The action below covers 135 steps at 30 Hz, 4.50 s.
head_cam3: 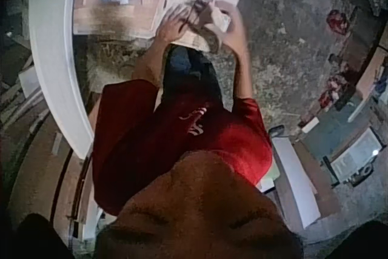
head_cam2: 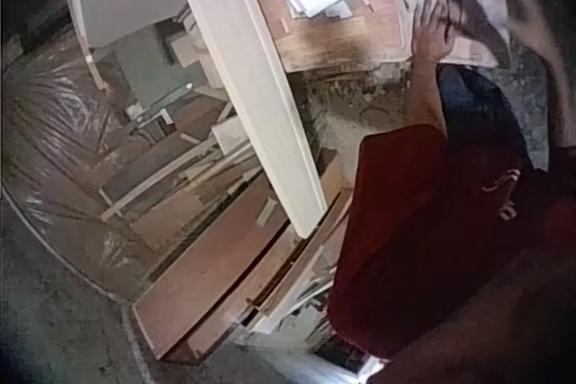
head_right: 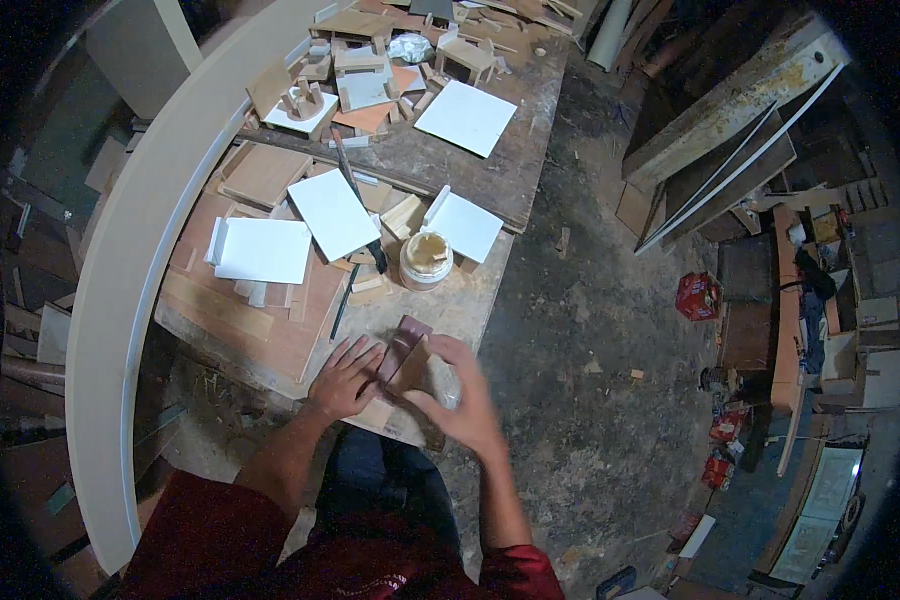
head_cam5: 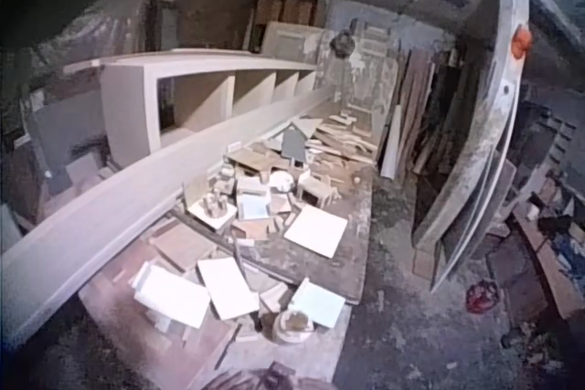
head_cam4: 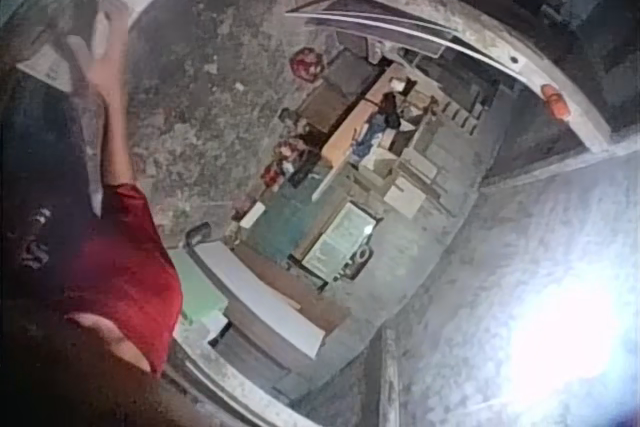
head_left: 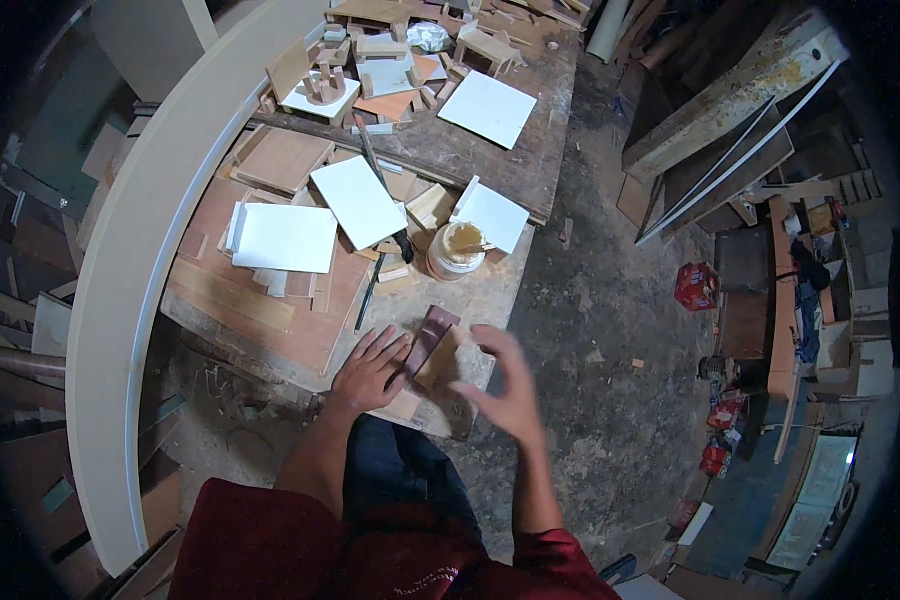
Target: The person applies glue to a small wooden block using a stick and presses it onto a larger wooden piece. They then pick up a white rectangular board and a sanding block, using the sanding block to smooth the surface of the white board.
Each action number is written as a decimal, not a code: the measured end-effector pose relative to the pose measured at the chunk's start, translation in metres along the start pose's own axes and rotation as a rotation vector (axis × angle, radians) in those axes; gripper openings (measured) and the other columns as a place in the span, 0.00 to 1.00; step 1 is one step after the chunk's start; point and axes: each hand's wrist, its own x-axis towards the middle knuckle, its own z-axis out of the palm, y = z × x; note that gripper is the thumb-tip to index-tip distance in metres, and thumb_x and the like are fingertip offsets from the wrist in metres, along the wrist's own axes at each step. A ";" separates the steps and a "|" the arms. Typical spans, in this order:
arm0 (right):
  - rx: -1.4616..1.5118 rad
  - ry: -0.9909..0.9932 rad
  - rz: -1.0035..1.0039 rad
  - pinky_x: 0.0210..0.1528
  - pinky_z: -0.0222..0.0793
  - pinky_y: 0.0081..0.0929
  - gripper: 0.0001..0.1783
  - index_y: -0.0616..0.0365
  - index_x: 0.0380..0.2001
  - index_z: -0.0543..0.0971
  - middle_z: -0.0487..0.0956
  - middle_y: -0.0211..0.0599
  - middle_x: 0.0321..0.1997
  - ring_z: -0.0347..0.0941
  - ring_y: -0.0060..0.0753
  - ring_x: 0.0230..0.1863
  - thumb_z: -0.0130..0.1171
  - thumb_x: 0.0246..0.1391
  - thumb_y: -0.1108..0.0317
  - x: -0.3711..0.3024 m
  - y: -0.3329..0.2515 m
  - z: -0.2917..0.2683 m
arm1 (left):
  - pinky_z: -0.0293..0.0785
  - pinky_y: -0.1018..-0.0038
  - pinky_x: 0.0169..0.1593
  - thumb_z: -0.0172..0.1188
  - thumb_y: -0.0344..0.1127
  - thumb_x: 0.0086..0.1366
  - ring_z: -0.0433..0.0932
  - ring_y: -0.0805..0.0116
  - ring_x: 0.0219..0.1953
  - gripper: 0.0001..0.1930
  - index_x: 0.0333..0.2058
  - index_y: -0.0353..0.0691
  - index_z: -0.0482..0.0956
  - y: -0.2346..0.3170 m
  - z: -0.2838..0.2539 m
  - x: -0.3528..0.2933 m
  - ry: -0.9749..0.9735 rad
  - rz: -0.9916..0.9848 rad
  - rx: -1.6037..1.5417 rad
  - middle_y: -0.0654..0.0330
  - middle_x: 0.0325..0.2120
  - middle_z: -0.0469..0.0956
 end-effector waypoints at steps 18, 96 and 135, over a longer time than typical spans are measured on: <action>-0.373 -0.207 0.000 0.65 0.50 0.49 0.40 0.56 0.53 0.72 0.53 0.62 0.65 0.48 0.63 0.66 0.69 0.37 0.48 -0.006 0.066 0.050 | 0.46 0.58 0.67 0.55 0.41 0.59 0.55 0.58 0.65 0.25 0.54 0.37 0.69 0.001 -0.002 0.002 0.010 -0.007 -0.002 0.58 0.60 0.64; -0.484 -0.197 -0.192 0.50 0.60 0.46 0.43 0.48 0.52 0.75 0.58 0.64 0.61 0.64 0.60 0.49 0.67 0.31 0.38 0.010 0.091 0.065 | 0.47 0.56 0.67 0.51 0.38 0.61 0.55 0.56 0.65 0.23 0.54 0.36 0.70 -0.001 0.002 -0.005 0.062 0.008 -0.014 0.57 0.60 0.64; -0.387 -0.400 -0.313 0.52 0.61 0.49 0.44 0.47 0.54 0.73 0.58 0.63 0.60 0.63 0.61 0.53 0.72 0.29 0.45 0.001 0.075 0.064 | 0.47 0.56 0.67 0.52 0.39 0.61 0.55 0.56 0.65 0.23 0.54 0.37 0.71 -0.003 -0.004 0.000 0.045 0.024 -0.054 0.57 0.60 0.64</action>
